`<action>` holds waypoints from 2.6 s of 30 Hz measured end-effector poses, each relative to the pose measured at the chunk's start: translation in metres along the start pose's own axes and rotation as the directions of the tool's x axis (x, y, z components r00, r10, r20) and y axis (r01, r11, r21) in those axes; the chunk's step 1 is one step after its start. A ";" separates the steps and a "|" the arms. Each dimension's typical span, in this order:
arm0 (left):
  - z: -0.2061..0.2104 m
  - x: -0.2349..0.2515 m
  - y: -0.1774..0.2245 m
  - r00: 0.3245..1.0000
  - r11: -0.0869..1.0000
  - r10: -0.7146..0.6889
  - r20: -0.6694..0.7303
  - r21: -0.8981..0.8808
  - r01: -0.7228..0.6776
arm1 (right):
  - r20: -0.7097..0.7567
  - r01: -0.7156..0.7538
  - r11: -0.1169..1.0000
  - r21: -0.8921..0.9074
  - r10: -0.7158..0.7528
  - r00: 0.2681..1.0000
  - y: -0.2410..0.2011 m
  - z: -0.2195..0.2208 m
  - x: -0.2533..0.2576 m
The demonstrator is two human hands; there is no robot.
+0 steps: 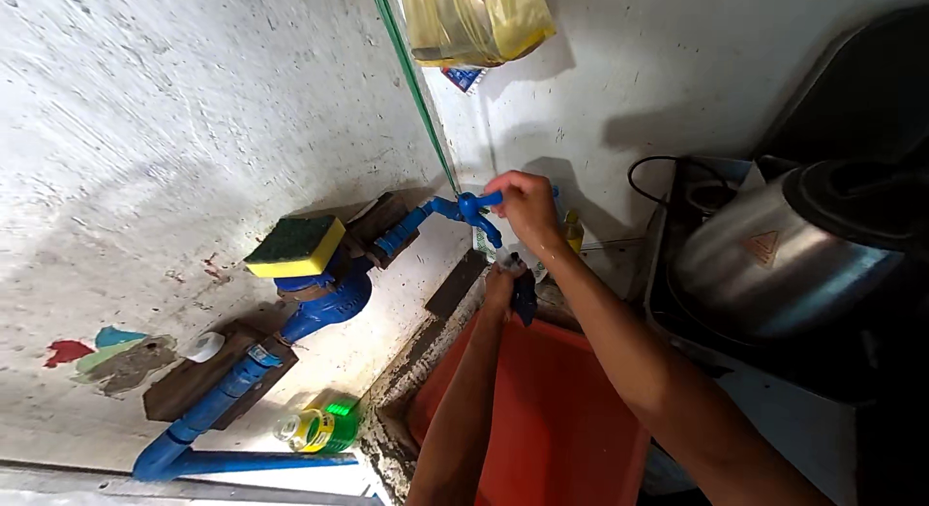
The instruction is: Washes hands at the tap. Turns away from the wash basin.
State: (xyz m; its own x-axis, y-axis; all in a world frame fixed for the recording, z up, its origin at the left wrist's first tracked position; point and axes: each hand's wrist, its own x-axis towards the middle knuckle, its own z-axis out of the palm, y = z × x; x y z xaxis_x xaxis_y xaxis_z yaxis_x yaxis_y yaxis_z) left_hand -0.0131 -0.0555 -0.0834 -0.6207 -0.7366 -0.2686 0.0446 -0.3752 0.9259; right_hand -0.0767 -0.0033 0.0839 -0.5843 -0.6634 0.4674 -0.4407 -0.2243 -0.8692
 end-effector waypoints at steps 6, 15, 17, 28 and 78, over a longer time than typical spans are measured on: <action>0.000 -0.010 0.004 0.959 0.995 0.045 -0.278 0.093 -0.020 | 0.230 -0.030 0.985 -0.172 0.069 0.971 0.053 -0.010 -0.132; -0.041 -0.089 0.010 0.982 0.922 -0.157 0.110 -0.341 0.185 | 0.184 0.083 0.924 -0.373 -0.014 0.983 0.121 -0.013 -0.166; -0.066 -0.100 0.013 0.944 0.955 -0.159 0.288 -0.197 0.221 | 0.289 0.175 0.927 -0.333 -0.076 0.954 0.112 -0.023 -0.157; -0.084 -0.134 0.002 0.853 0.427 -0.033 0.521 0.779 -0.459 | 0.639 -0.040 0.809 -0.586 0.492 0.591 0.067 -0.003 -0.156; -0.058 -0.218 0.009 0.808 0.777 -0.521 0.277 0.547 0.313 | 0.731 0.445 0.743 -0.500 0.087 0.677 0.063 -0.034 -0.211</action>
State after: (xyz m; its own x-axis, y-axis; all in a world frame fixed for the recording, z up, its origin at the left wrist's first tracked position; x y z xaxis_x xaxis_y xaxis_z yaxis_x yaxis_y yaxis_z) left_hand 0.1677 0.0685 -0.0316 -0.7415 -0.2434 -0.6253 -0.5876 -0.2144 0.7803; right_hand -0.0043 0.1464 -0.0636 0.0644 -0.9903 0.1228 -0.9280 -0.1047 -0.3575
